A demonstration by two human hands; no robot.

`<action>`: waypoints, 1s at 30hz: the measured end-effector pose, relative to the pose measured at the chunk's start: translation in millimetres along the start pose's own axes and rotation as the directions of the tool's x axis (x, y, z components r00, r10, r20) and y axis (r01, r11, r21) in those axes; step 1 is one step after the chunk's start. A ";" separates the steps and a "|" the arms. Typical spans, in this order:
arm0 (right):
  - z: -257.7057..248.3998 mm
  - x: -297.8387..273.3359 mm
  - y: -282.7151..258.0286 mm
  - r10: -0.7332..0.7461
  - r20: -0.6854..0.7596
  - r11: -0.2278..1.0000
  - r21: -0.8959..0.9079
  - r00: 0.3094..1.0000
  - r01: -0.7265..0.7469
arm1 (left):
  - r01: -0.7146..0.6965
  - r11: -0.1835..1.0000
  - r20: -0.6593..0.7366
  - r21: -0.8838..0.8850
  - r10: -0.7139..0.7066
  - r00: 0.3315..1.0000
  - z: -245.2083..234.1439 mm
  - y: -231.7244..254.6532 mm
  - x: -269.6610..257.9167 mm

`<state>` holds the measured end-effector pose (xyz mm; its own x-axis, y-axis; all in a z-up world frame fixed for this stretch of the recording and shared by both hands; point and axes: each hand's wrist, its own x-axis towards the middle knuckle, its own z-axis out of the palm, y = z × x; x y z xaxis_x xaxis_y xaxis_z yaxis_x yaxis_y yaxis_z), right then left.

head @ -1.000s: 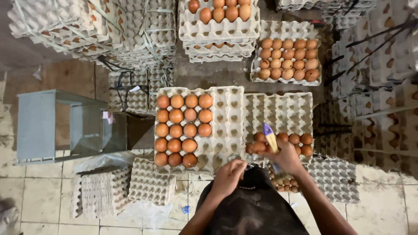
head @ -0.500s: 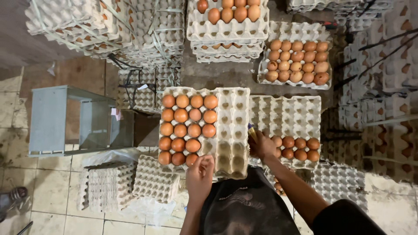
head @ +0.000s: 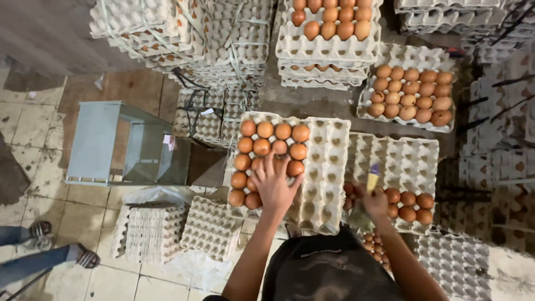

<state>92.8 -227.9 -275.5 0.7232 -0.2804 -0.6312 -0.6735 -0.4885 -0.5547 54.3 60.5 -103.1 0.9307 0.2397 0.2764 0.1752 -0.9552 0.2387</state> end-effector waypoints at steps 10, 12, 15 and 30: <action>-68.6 -39.8 45.0 -0.164 0.465 0.530 0.785 0.870 -0.320 | -0.046 0.840 -0.049 -0.541 0.023 0.999 -45.5 4.6 9.9; -97.3 -109.2 -19.0 0.002 0.209 0.703 0.695 0.978 -0.151 | 0.313 0.222 0.317 -0.923 -0.019 0.948 -65.8 9.2 7.1; -90.0 -94.4 11.7 -0.090 0.200 0.451 0.881 0.976 -0.140 | 0.532 -0.281 0.552 -0.799 0.008 0.834 -34.8 6.6 -25.1; -130.8 -261.8 -123.2 -0.651 -0.105 0.586 0.560 0.752 0.586 | 0.348 0.178 0.391 -0.920 0.398 0.830 -148.2 19.9 -8.0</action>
<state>6.4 -202.4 28.9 0.9982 0.0207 -0.0563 -0.0566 0.0118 -0.9983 2.7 65.2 37.4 0.9678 -0.2486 -0.0394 0.0593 0.0729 0.9956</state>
